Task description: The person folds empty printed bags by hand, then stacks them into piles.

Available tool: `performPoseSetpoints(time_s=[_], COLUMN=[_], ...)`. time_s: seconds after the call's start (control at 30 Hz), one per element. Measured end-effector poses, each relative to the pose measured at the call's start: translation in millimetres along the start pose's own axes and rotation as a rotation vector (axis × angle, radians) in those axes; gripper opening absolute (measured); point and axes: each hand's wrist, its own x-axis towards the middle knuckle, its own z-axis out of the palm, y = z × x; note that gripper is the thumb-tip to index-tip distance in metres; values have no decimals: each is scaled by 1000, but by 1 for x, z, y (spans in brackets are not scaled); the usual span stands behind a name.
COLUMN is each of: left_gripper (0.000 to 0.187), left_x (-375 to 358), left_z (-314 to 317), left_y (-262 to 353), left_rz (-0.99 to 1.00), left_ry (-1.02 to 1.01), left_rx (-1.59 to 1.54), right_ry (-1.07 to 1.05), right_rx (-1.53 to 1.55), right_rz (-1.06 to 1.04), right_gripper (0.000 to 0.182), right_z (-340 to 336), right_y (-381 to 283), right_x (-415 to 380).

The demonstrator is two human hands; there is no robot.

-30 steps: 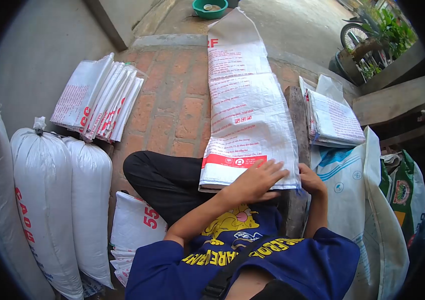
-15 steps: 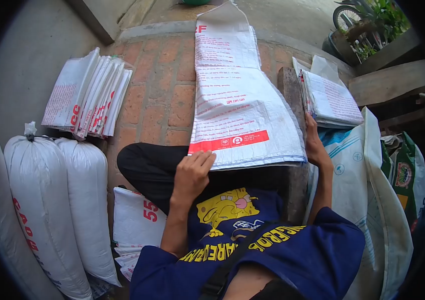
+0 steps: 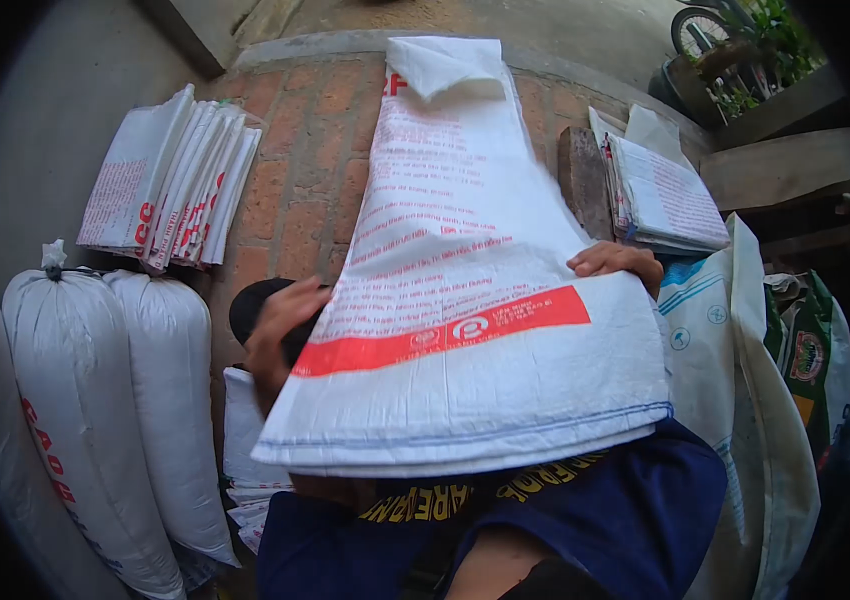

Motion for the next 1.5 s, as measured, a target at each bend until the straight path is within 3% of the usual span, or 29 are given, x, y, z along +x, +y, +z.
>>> performPoseSetpoints(time_s=[0.07,0.13,0.17,0.2,0.27,0.33,0.37,0.43,0.47,0.5,0.53,0.6,0.67,0.7,0.73,0.8,0.83,0.87,0.93,1.03,1.07,1.17,1.2,1.27,1.3,1.33,1.4,1.47,1.5], left_gripper=[35,34,26,26,39,46,38,30,37,42,47,57,70,74,74,67,56,56,52,40,37,25,24,33,45,46,46,40,41], left_x=[-22,-43,-48,-70,-130,-161,-174,-77,-86,-90,-93,-88,-67,-67,-67,-65,-69,-81,-102,-94,-86,-51,-45,-43,-38,-25,-21,-38,-51], left_z=[27,41,52,64,80,76,83,63,74,79,82,82,79,77,69,52,51,50,52,43,41,19,10,5,7,9,9,16,18], left_y=[-51,-94,-123,-141,-169,-155,-135,-58,-63,-64,-65,-53,-27,-29,-27,-17,-16,-26,-48,-49,-48,-20,-15,-9,-11,-9,-25,-70,-77], left_rz=[-24,155,278,276,199,153,-276,-925,-1083,-1099,-1114,-1043,-845,-539,-535,-223,-162,-160,19,-35,-53,-105,-121,-116,-43,96,35,98,47], left_ry=[-260,-485,-547,-543,-229,-65,128,-158,-87,-25,36,29,-55,-98,-101,-571,-616,-612,-666,-491,-438,-150,-81,195,223,154,-111,-311,-324], left_rx=[-207,-309,-522,-533,-774,-868,-747,-384,-421,-401,-378,-256,277,436,433,385,431,434,710,551,459,55,-87,-492,-575,-298,-284,-614,-688], right_ry=[-94,-75,-181,-210,-246,35,110,285,319,217,184,104,182,268,273,-82,-81,-336,-585,-555,-551,-222,-157,38,36,33,81,-292,-638], right_rx=[62,82,-1,-28,-51,-275,-342,10,-20,-374,-500,-872,-693,-510,-511,-1130,-1131,-1194,-1245,-1308,-1325,-828,-681,-63,155,373,515,765,803], right_rz=[20,46,226,272,322,625,744,778,898,1038,1125,1043,1161,1260,1260,641,637,586,526,156,157,45,68,-3,-77,-151,-180,134,252], right_gripper=[37,39,38,36,34,36,40,49,51,58,69,76,84,92,92,91,91,86,83,59,59,23,21,19,22,26,29,44,58], right_z=[-4,-6,-17,-21,-22,-7,2,8,4,20,16,19,29,31,30,31,33,35,36,27,15,10,7,5,0,-2,8,10,4], right_y=[-3,-12,-23,-24,-16,-9,-9,22,43,28,42,48,20,10,10,5,-2,-12,-12,26,27,11,-5,-23,-16,-13,-19,-32,-39], right_x=[-2,-1,0,-6,-25,-27,-17,-39,-51,-21,-32,-47,-30,-24,-32,-47,-47,-45,-49,-77,-79,-49,-36,-18,-16,-11,-10,-1,18])
